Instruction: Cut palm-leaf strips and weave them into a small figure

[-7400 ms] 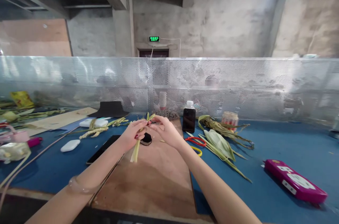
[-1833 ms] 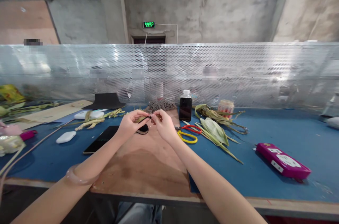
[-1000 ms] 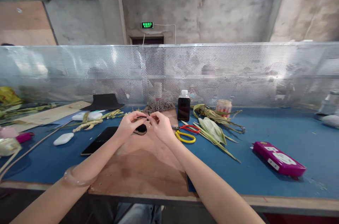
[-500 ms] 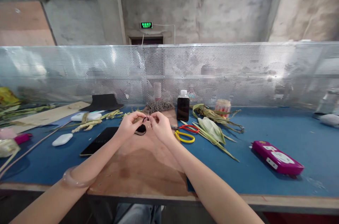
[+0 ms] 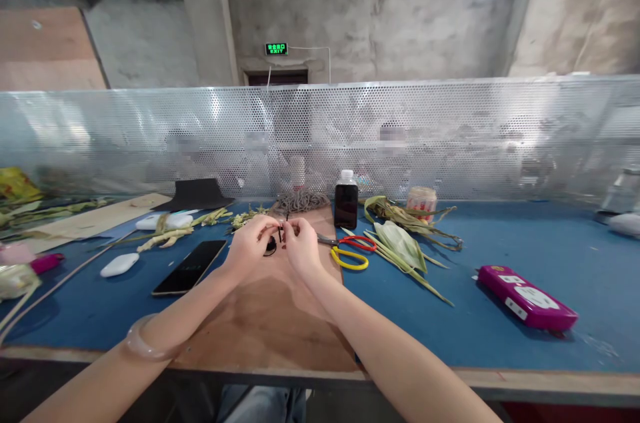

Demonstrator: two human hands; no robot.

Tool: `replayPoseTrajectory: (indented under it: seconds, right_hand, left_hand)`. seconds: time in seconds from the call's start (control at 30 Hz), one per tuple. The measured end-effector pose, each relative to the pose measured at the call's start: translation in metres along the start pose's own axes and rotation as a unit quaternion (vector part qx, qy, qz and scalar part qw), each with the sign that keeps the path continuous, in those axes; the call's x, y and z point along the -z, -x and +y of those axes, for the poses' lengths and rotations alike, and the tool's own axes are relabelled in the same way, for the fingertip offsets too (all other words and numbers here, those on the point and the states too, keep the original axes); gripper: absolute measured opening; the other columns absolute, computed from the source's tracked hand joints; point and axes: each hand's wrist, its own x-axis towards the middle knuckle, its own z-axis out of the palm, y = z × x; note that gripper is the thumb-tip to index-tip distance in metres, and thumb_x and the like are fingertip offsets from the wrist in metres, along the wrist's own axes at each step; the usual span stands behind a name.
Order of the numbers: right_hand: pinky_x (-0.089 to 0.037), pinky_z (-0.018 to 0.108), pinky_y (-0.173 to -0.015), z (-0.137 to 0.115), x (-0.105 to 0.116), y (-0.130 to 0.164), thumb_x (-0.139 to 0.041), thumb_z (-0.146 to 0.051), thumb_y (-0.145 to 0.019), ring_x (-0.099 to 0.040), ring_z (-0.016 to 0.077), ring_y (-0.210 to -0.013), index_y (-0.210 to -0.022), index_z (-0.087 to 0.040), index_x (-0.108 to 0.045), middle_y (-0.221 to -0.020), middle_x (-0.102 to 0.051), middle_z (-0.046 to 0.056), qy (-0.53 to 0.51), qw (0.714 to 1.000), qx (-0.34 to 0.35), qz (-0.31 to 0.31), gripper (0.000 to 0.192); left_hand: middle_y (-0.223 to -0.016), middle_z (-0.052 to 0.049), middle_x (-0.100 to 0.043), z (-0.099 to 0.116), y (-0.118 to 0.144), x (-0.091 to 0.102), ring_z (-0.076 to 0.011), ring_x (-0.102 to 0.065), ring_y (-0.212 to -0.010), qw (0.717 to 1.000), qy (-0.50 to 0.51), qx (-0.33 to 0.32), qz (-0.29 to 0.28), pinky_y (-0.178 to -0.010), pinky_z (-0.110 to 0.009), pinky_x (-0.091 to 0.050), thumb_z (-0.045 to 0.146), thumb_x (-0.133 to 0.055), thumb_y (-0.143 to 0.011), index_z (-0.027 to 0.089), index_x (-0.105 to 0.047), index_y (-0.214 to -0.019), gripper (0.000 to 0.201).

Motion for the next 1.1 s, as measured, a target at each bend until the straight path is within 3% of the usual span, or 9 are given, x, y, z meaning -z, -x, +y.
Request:
replayPoseTrajectory:
  seconds: [0.17, 0.33, 0.5, 0.67, 0.87, 1.1]
  right_hand:
    - [-0.047, 0.025, -0.05, -0.002, -0.005, 0.005, -0.05, -0.039, -0.08, -0.056, 0.0142, -0.059, -0.077, -0.017, -0.054, -0.067, -0.059, 0.003, -0.008, 1.0, -0.006, 0.018, 0.023]
    - [-0.046, 0.023, -0.047, -0.006, -0.003, 0.003, -0.054, -0.037, -0.075, -0.056, 0.0132, -0.058, -0.076, -0.015, -0.058, -0.067, -0.061, 0.003, -0.04, 0.998, -0.044, 0.01, 0.023]
    - [-0.043, 0.02, -0.043, -0.013, 0.007, -0.005, -0.058, -0.029, -0.069, -0.055, 0.0111, -0.054, -0.069, -0.013, -0.062, -0.065, -0.063, 0.005, -0.084, 0.99, -0.104, -0.04, 0.017]
    - [-0.044, 0.02, -0.044, -0.017, 0.015, -0.009, -0.063, -0.03, -0.067, -0.052, 0.0096, -0.05, -0.065, -0.013, -0.063, -0.059, -0.061, 0.003, -0.087, 0.988, -0.109, -0.062, 0.017]
    - [-0.047, 0.023, -0.047, -0.016, 0.019, -0.013, -0.064, -0.037, -0.07, -0.054, 0.0111, -0.055, -0.074, -0.014, -0.065, -0.068, -0.064, 0.003, -0.069, 0.988, -0.054, -0.127, 0.023]
    - [-0.046, 0.025, -0.055, -0.013, 0.017, -0.009, -0.057, -0.031, -0.079, -0.053, 0.0127, -0.059, -0.077, -0.018, -0.064, -0.073, -0.064, 0.002, 0.073, 0.988, 0.111, -0.076, 0.015]
  left_hand:
    - [-0.079, -0.002, -0.064, -0.003, 0.001, -0.005, -0.0147, -0.06, -0.067, 0.996, 0.055, 0.072, -0.007, -0.064, -0.025, -0.046, 0.027, -0.044, -0.087, 0.02, -0.058, -0.091, 0.017]
    - [-0.076, -0.002, -0.065, -0.002, -0.001, -0.003, -0.0151, -0.062, -0.067, 0.996, 0.052, 0.077, 0.004, -0.064, -0.025, -0.047, 0.026, -0.048, -0.084, 0.018, -0.059, -0.088, 0.014]
    - [-0.076, -0.003, -0.065, -0.004, -0.001, -0.002, -0.0149, -0.063, -0.071, 0.994, 0.091, 0.068, -0.005, -0.067, -0.025, -0.048, 0.025, -0.047, -0.085, 0.018, -0.057, -0.09, 0.014]
    - [-0.076, -0.003, -0.064, -0.01, -0.001, -0.004, -0.0156, -0.064, -0.072, 0.988, 0.135, 0.077, -0.016, -0.068, -0.026, -0.05, 0.028, -0.047, -0.084, 0.017, -0.056, -0.089, 0.014]
    - [-0.082, -0.004, -0.064, -0.016, -0.008, -0.004, -0.0176, -0.066, -0.078, 0.939, 0.315, 0.129, -0.037, -0.076, -0.034, -0.054, 0.034, -0.055, -0.08, 0.016, -0.052, -0.086, 0.019]
    - [-0.078, -0.004, -0.063, -0.013, -0.01, 0.002, -0.017, -0.066, -0.071, 0.926, 0.339, 0.157, -0.056, -0.073, -0.034, -0.055, 0.036, -0.059, -0.078, 0.015, -0.052, -0.086, 0.024]
